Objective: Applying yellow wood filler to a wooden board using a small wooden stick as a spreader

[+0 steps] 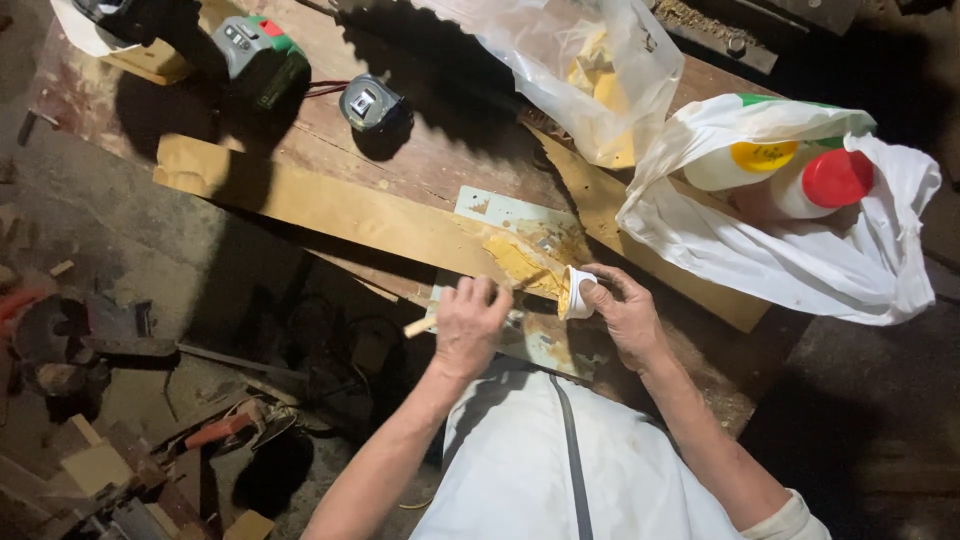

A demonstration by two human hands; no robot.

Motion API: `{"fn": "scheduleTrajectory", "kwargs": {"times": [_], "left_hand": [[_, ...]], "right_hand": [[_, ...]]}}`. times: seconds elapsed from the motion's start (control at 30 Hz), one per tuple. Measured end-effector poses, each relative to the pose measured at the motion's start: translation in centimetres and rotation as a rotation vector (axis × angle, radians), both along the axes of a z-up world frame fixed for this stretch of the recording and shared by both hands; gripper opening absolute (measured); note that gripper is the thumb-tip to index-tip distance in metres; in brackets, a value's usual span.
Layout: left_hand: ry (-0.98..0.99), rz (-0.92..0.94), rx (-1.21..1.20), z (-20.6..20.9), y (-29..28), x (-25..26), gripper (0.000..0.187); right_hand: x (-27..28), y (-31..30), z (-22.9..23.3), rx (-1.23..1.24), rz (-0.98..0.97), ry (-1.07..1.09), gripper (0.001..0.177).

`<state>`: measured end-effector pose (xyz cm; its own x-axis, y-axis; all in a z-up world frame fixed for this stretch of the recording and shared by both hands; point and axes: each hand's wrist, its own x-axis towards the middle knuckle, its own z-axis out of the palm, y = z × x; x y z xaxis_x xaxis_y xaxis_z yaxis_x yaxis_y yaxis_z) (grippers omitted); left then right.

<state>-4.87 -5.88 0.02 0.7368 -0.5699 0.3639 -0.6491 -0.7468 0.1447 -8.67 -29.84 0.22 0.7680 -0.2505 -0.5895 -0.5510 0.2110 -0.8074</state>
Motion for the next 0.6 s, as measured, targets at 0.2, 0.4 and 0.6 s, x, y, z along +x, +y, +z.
{"fn": "scheduleTrajectory", "kwargs": {"times": [0.2,0.4,0.6], "left_hand": [[-0.046,0.074,0.097,1.4,2.8,3.6,0.014],[-0.015,0.129,0.158,1.8,4.3,5.9,0.013],[0.061,0.172,0.196,1.1,6.9,6.3,0.012]], "right_hand": [[0.0,-0.2,-0.1,0.038,-0.009,0.018,0.043],[0.1,-0.1,-0.5,0.054,0.008,0.005,0.046],[0.0,-0.4,-0.7,0.045,0.019,0.003,0.043]]}}
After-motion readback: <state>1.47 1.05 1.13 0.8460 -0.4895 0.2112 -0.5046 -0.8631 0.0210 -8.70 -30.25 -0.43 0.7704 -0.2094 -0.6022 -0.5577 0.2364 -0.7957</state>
